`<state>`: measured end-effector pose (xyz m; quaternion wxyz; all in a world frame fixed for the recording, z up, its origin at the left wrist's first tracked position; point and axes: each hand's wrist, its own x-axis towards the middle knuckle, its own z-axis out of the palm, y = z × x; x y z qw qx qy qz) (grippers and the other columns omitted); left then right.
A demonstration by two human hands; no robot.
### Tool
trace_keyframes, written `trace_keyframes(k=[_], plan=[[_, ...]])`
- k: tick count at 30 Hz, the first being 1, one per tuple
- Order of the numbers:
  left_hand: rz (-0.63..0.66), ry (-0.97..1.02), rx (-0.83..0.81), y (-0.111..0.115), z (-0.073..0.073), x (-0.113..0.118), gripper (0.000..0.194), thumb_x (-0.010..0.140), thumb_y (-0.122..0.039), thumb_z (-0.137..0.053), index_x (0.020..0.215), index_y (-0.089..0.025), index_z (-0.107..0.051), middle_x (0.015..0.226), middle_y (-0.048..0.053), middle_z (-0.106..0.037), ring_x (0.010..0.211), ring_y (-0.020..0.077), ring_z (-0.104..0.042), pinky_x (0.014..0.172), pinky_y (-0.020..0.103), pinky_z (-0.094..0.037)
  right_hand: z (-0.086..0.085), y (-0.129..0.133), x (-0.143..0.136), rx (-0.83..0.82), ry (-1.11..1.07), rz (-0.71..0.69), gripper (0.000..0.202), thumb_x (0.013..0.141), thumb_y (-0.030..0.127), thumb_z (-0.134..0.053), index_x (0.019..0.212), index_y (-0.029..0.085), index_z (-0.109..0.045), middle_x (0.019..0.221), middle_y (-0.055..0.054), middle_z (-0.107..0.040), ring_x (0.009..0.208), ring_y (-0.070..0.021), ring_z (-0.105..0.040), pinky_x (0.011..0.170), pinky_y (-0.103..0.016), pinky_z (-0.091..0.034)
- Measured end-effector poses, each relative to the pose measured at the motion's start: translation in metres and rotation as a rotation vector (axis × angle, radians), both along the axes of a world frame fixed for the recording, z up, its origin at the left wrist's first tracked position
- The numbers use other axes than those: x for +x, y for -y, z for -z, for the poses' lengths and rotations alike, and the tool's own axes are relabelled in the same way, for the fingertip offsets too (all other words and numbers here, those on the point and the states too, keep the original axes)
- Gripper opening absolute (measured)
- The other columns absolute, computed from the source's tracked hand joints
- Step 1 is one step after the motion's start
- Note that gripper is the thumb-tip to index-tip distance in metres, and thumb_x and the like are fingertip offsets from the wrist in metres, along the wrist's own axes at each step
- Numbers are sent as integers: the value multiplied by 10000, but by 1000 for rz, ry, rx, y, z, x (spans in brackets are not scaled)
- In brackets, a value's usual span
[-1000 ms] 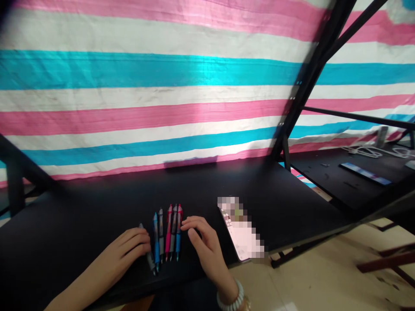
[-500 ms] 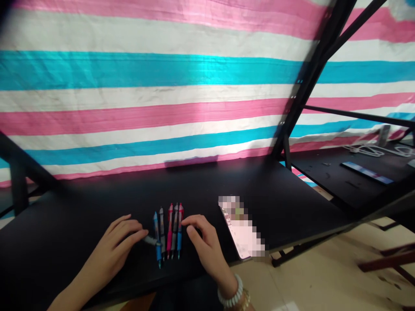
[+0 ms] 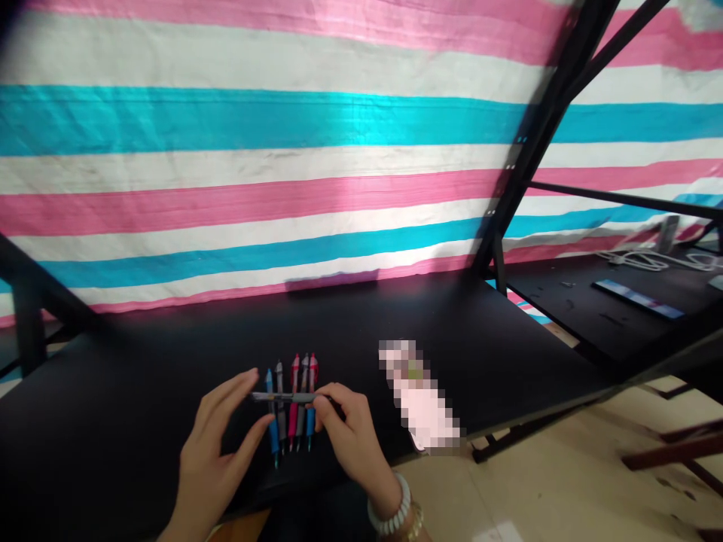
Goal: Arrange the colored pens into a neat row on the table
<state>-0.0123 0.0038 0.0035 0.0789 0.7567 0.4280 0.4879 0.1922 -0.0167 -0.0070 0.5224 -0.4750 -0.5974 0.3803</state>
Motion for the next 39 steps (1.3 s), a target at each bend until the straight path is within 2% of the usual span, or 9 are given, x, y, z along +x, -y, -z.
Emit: trace_keyframes(k=[1, 3, 5, 7, 9, 20, 26, 35, 39], plan=[[-12, 159, -128, 3, 3, 1, 471, 935, -296, -646, 1391, -322, -533, 1315, 78, -659, 1173, 278, -634, 999, 483, -519, -1, 0, 1, -9, -17, -6, 380, 1020, 376, -515, 725, 183, -657, 605, 25, -576, 613, -140, -551, 628, -251, -416], [5, 439, -379, 6, 8, 3, 465, 927, -367, -651, 1370, -278, -539, 1233, 82, -712, 1045, 251, -714, 917, 432, -591, -2, 1, 1, -16, -34, -23, 384, 1020, 385, -516, 721, 181, -646, 604, 26, -570, 614, -139, -549, 632, -251, -409], [28, 630, -554, 6, 11, 2, 389, 872, -413, -713, 1208, -229, -646, 1044, 65, -781, 864, 220, -761, 812, 358, -632, -3, 1, 0, -15, -27, -33, 371, 1019, 379, -523, 727, 181, -640, 615, 25, -571, 617, -137, -545, 632, -250, -399], [17, 738, -626, 4, 12, 0, 323, 781, -421, -803, 998, -200, -713, 900, 52, -801, 791, 212, -770, 762, 303, -638, -4, 1, -1, -13, -9, -29, 356, 1019, 363, -526, 732, 183, -636, 622, 27, -566, 615, -134, -534, 622, -248, -384], [6, 791, -636, 3, 13, -2, 298, 713, -396, -859, 893, -198, -727, 860, 45, -806, 807, 216, -776, 757, 273, -637, -5, 1, -1, -15, 8, -25, 353, 1022, 340, -521, 724, 184, -627, 623, 28, -558, 615, -131, -526, 613, -247, -373], [-52, 909, -660, 5, 9, 0, 298, 588, -362, -936, 768, -216, -749, 836, 21, -810, 839, 189, -783, 819, 182, -596, -9, 2, -1, -58, 9, -15, 279, 992, 224, -556, 737, 177, -658, 641, 24, -578, 662, -135, -569, 636, -235, -397], [-54, 956, -733, 6, 13, -4, 324, 601, -383, -937, 796, -219, -737, 897, 48, -820, 889, 218, -783, 851, 204, -590, -7, 2, -2, -81, -16, 4, 228, 960, 200, -603, 762, 175, -714, 643, 18, -605, 660, -140, -591, 631, -229, -409], [-177, 893, -743, 12, 17, -1, 342, 550, -334, -953, 778, -203, -735, 816, 40, -815, 787, 186, -786, 798, 146, -586, -8, 0, 0, -82, -83, 36, 211, 896, 126, -622, 756, 161, -777, 589, 2, -665, 579, -132, -601, 571, -216, -413], [-190, 912, -744, 13, 17, 3, 321, 562, -326, -944, 773, -200, -738, 817, 42, -816, 737, 171, -780, 746, 137, -597, -6, 1, -1, -47, -90, 51, 241, 832, 57, -611, 753, 180, -803, 581, -5, -681, 608, -147, -616, 585, -218, -437]])
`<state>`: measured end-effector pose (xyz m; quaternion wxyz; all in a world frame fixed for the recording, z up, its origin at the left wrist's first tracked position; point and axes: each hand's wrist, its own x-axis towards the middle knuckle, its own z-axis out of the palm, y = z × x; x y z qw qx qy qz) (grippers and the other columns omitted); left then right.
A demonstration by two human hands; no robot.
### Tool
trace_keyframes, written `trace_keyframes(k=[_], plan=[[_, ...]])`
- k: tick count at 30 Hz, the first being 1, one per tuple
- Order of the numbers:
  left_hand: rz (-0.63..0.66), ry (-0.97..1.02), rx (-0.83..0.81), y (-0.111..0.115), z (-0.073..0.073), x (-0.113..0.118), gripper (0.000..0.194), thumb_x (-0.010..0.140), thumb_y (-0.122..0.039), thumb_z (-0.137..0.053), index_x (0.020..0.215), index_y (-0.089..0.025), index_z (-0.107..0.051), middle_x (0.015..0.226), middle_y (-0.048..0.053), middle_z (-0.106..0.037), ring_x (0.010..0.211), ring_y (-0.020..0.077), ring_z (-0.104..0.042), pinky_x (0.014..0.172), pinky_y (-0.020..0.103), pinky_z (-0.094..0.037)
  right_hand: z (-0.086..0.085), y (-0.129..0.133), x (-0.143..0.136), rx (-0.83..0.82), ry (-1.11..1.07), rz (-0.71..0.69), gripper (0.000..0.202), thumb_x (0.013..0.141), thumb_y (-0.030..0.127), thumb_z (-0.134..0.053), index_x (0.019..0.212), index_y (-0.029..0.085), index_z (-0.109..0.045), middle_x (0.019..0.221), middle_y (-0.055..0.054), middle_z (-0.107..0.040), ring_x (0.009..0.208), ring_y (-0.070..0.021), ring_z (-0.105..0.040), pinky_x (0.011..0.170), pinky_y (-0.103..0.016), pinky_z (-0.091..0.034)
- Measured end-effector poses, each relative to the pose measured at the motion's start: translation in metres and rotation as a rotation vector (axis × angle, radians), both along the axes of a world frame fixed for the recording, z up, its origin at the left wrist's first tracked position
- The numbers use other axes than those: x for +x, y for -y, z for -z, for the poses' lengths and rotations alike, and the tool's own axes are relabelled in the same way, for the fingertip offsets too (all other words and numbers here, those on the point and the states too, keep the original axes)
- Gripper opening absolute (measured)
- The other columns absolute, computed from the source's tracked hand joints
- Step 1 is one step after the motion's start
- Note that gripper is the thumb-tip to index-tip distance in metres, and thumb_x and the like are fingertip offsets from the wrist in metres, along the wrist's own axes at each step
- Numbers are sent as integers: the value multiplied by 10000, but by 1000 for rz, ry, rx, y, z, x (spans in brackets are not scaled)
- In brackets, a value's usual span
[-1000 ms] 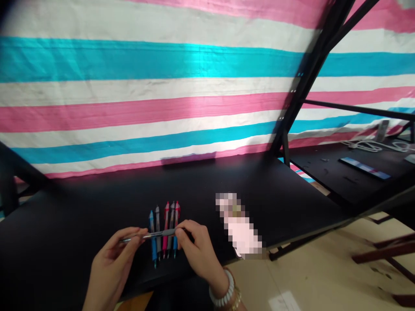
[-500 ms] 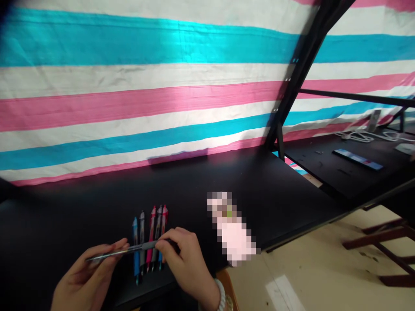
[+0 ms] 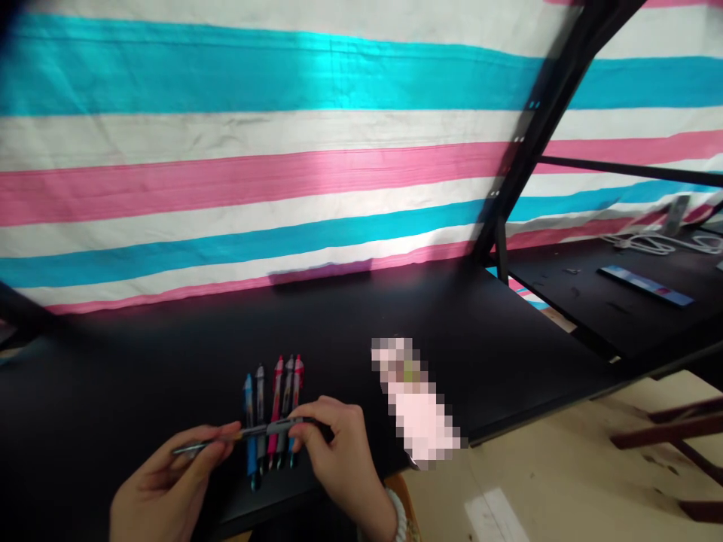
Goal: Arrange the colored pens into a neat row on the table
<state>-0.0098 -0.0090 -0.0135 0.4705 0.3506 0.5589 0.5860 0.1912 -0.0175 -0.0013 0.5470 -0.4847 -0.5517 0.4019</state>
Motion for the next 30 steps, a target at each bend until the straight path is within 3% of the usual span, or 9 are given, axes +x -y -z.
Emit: trace_keyframes(k=[5, 8, 14, 20, 24, 28, 30], plan=[[28, 87, 14, -4, -5, 4, 321, 565, -347, -931, 766, -186, -739, 811, 71, -814, 725, 193, -778, 693, 171, -613, 6, 2, -1, -15, 30, -9, 139, 849, 175, -679, 870, 197, -815, 695, -25, -729, 637, -159, -616, 594, -238, -440], [40, 122, 43, -5, -8, 5, 298, 574, -337, -919, 748, -185, -732, 795, 78, -812, 748, 209, -782, 691, 190, -614, 8, 3, 0, -67, -7, -55, 177, 883, 281, -675, 991, 200, -790, 823, -43, -760, 666, -167, -627, 606, -249, -441], [137, 88, 53, 1, -7, 2, 218, 655, -301, -881, 775, -188, -738, 846, 94, -816, 783, 213, -785, 702, 196, -605, 8, 3, 2, -79, 116, -50, 423, 985, 384, -536, 645, 182, -683, 608, -20, -676, 575, -143, -557, 557, -241, -384], [116, 84, 44, 3, -6, 2, 222, 665, -313, -871, 766, -181, -723, 793, 95, -811, 743, 235, -786, 701, 247, -626, 15, 4, 1, -79, 51, -21, 171, 893, 312, -663, 857, 195, -781, 677, -22, -692, 662, -182, -632, 625, -254, -460], [76, 79, 82, 2, -7, 3, 227, 677, -315, -865, 787, -182, -718, 831, 97, -814, 762, 238, -787, 706, 252, -628, 12, 5, 0, -116, 21, -69, 198, 868, 361, -708, 954, 189, -757, 757, -40, -713, 657, -181, -620, 576, -254, -449], [98, 86, 86, 1, -7, 1, 224, 681, -312, -865, 788, -182, -718, 837, 103, -814, 783, 244, -788, 720, 257, -628, 8, 4, 0, -103, 60, -60, 444, 992, 469, -525, 682, 183, -665, 636, -32, -646, 585, -153, -547, 553, -257, -405], [94, 91, 82, 1, -6, 0, 221, 682, -308, -865, 792, -185, -718, 835, 100, -814, 787, 243, -787, 727, 259, -627, 8, 3, 0, -105, 71, -28, 466, 993, 482, -523, 647, 188, -629, 621, -22, -622, 572, -147, -525, 547, -258, -388]])
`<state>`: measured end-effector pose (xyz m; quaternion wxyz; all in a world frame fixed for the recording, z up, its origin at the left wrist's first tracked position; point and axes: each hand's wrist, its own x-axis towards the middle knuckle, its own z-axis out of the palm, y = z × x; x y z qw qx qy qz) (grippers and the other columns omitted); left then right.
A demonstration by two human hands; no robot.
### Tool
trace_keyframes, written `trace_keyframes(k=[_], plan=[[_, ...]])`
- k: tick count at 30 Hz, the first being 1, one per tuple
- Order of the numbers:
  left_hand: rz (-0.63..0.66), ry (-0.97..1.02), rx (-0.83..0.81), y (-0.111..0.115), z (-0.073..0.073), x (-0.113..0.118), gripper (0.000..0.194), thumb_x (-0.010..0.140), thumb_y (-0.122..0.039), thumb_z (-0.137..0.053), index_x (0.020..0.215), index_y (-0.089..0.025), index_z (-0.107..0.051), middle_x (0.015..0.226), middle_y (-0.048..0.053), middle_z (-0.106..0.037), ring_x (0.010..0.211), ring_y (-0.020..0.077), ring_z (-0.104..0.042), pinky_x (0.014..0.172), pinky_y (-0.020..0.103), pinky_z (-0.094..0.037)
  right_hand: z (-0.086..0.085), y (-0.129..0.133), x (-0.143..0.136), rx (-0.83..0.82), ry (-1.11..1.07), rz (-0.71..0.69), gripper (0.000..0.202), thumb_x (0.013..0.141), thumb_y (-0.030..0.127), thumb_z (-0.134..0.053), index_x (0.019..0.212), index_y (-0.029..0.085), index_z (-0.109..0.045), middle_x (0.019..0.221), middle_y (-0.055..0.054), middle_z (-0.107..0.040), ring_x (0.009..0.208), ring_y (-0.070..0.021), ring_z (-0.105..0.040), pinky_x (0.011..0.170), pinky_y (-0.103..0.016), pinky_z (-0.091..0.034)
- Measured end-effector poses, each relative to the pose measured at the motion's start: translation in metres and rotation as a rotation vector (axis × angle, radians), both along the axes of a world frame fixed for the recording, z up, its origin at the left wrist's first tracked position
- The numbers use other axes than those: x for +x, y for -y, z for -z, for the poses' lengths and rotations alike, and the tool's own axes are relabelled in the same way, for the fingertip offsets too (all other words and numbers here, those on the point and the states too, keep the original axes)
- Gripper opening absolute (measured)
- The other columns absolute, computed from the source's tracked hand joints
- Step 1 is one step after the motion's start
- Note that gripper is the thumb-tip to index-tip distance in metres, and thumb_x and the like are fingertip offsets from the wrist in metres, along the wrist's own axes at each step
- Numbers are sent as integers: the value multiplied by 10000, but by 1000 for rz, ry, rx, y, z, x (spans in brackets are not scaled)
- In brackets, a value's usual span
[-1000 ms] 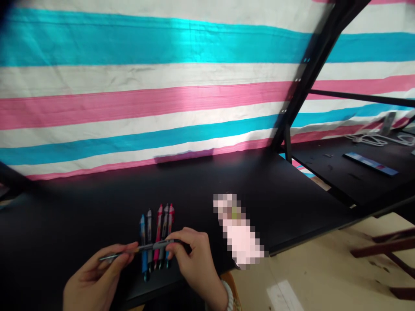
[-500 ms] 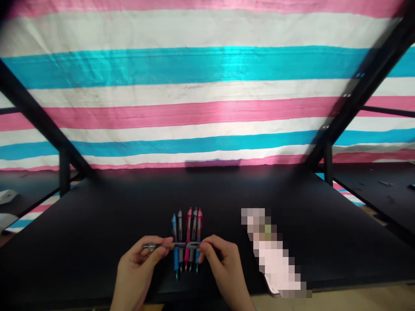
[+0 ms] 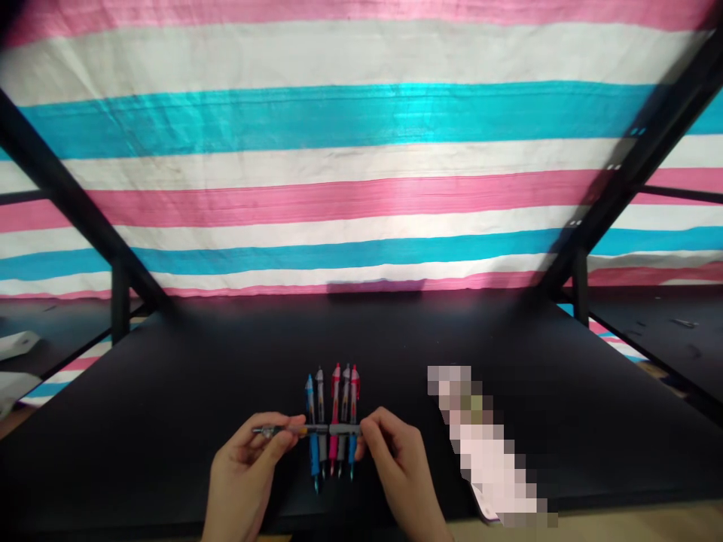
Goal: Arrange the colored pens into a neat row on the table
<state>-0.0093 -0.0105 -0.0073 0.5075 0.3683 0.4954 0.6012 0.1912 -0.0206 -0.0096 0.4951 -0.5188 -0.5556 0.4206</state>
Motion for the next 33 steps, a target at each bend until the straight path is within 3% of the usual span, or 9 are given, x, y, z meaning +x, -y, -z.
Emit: trace_keyframes(k=[4, 8, 12, 16, 20, 24, 28, 31, 33], plan=[[-34, 23, 2, 0, 1, 0, 236, 656, -301, -877, 781, -185, -714, 830, 99, -813, 771, 238, -786, 716, 255, -625, 2, -2, 1, -5, -58, 3, 318, 930, 501, -624, 885, 194, -696, 788, -39, -685, 666, -170, -575, 581, -257, -414], [-22, 21, 5, 0, 0, 1, 229, 671, -301, -873, 791, -184, -716, 845, 99, -814, 775, 228, -785, 720, 245, -621, 2, -1, 1, -25, -18, -23, 444, 994, 492, -516, 684, 190, -615, 636, -8, -586, 572, -138, -477, 534, -254, -353], [-25, 34, 9, -2, 0, 1, 234, 674, -316, -872, 783, -185, -712, 834, 95, -814, 766, 227, -784, 713, 245, -621, 3, -1, 0, -18, -56, -2, 296, 951, 482, -598, 909, 197, -664, 773, -22, -644, 675, -162, -550, 588, -252, -403], [-28, 37, 18, -2, 0, 1, 244, 674, -323, -873, 794, -182, -714, 834, 98, -813, 766, 224, -784, 717, 240, -618, 3, -1, 0, -30, -34, -10, 408, 991, 495, -527, 730, 193, -612, 670, -7, -591, 604, -142, -497, 549, -247, -368], [-51, 41, 20, -1, -2, 1, 259, 657, -330, -880, 783, -180, -710, 812, 96, -810, 758, 237, -784, 718, 265, -626, 2, -1, 0, -7, -76, -2, 325, 932, 517, -618, 905, 199, -676, 783, -21, -644, 652, -156, -545, 565, -242, -403], [-55, 48, 10, -2, -4, 3, 276, 640, -344, -886, 774, -181, -709, 809, 102, -810, 749, 234, -783, 708, 259, -625, 1, -1, 0, -26, -39, -14, 362, 945, 504, -603, 771, 191, -654, 687, -7, -617, 591, -140, -520, 538, -239, -386], [-54, 43, 17, -2, -4, 3, 278, 638, -350, -888, 774, -181, -714, 815, 102, -810, 750, 229, -781, 706, 252, -623, 1, -1, -1, -20, -92, -16, 306, 943, 493, -613, 967, 200, -699, 812, -43, -708, 682, -173, -602, 598, -255, -451], [-48, 41, 26, -2, -3, 2, 275, 644, -344, -889, 782, -179, -719, 806, 92, -808, 744, 219, -777, 709, 250, -622, 0, -1, -1, -28, -83, -18, 335, 945, 486, -608, 818, 190, -700, 687, -31, -677, 617, -162, -578, 565, -253, -438], [-61, 43, 33, -3, -2, 2, 271, 651, -345, -887, 784, -178, -720, 799, 85, -805, 736, 210, -773, 704, 243, -619, 1, -1, -1, -46, -111, 21, 282, 896, 464, -678, 834, 190, -706, 691, -33, -688, 616, -165, -592, 561, -255, -446]])
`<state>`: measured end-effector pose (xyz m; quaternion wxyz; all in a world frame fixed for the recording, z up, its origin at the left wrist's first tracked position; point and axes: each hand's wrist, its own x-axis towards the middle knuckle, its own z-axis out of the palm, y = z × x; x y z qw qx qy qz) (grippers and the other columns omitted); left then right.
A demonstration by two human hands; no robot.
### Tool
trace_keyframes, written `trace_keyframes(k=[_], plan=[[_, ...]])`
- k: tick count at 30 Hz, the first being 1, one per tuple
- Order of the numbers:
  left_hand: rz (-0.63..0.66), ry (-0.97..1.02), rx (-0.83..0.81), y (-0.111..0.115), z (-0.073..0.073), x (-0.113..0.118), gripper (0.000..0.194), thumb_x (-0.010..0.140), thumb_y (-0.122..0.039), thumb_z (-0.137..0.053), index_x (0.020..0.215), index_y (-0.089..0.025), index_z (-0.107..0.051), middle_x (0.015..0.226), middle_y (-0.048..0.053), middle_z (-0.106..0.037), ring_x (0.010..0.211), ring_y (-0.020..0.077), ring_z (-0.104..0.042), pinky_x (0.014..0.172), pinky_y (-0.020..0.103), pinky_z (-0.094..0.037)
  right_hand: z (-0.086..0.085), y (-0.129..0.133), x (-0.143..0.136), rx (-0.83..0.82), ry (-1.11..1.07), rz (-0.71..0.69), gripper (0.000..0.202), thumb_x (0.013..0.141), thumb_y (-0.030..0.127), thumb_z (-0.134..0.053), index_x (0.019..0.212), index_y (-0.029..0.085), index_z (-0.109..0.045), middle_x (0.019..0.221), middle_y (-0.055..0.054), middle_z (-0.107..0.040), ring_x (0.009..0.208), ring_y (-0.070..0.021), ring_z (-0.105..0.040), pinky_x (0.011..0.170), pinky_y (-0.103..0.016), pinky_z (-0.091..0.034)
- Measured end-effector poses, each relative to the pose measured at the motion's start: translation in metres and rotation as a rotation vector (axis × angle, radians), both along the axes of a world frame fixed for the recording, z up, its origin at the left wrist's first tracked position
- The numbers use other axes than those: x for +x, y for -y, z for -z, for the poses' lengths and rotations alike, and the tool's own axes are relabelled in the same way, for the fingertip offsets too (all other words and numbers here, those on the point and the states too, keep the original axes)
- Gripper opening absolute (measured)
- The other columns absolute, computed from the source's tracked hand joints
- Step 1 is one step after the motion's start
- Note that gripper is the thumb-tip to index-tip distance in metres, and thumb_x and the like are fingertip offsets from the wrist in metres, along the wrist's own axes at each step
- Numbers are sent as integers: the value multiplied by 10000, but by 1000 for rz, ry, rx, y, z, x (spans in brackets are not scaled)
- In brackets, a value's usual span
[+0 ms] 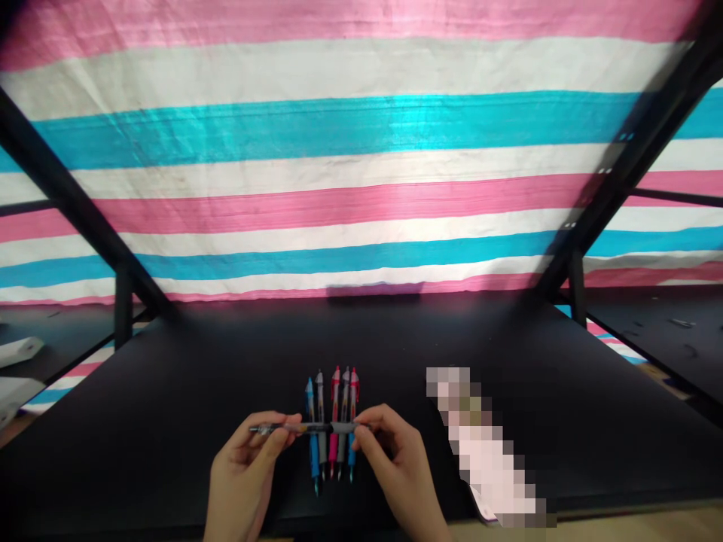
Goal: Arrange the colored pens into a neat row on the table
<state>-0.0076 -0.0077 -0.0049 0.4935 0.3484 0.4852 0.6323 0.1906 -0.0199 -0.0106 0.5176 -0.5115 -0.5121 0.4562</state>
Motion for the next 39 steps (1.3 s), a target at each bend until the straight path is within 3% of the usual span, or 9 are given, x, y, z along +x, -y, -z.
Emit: trace_keyframes(k=[4, 14, 26, 30, 36, 39], plan=[[-43, 24, 5, -1, -1, 0, 282, 653, -365, -891, 782, -178, -722, 782, 71, -797, 719, 196, -762, 688, 235, -616, 4, 0, 5, -37, -115, 93, 239, 809, 411, -766, 887, 197, -692, 692, -26, -690, 582, -160, -586, 537, -257, -455], [-154, 134, 69, -3, -1, 1, 317, 660, -423, -896, 770, -189, -713, 752, 17, -749, 682, 143, -714, 676, 217, -601, 19, 1, 12, 40, -336, 153, 162, 855, 340, -750, 899, 204, -674, 661, 12, -604, 568, -140, -522, 552, -258, -399], [-115, 147, 53, -2, -3, -1, 316, 656, -424, -904, 761, -191, -718, 739, 12, -748, 690, 145, -719, 675, 211, -600, 19, 1, 12, 62, -462, 121, 139, 872, 323, -753, 901, 211, -675, 683, 25, -595, 587, -112, -524, 567, -223, -402], [-86, 138, 49, -2, -2, 0, 315, 659, -422, -902, 759, -188, -716, 739, 20, -756, 684, 154, -726, 667, 217, -601, 18, 1, 12, 71, -410, 113, 131, 885, 329, -736, 893, 220, -664, 663, 29, -610, 573, -110, -531, 560, -217, -407], [-29, 56, 12, -2, -1, 1, 323, 633, -405, -915, 762, -180, -722, 744, 36, -772, 697, 165, -740, 680, 214, -602, 9, 3, 5, 111, -31, -27, 60, 906, 273, -692, 918, 215, -682, 822, -31, -704, 682, -154, -638, 616, -242, -475], [-33, 84, 10, -2, 0, 1, 331, 613, -404, -924, 753, -184, -720, 730, 29, -770, 697, 161, -741, 676, 203, -599, 9, 3, 2, 161, 60, -15, 45, 926, 238, -646, 956, 227, -678, 871, -33, -719, 731, -165, -679, 619, -236, -494]])
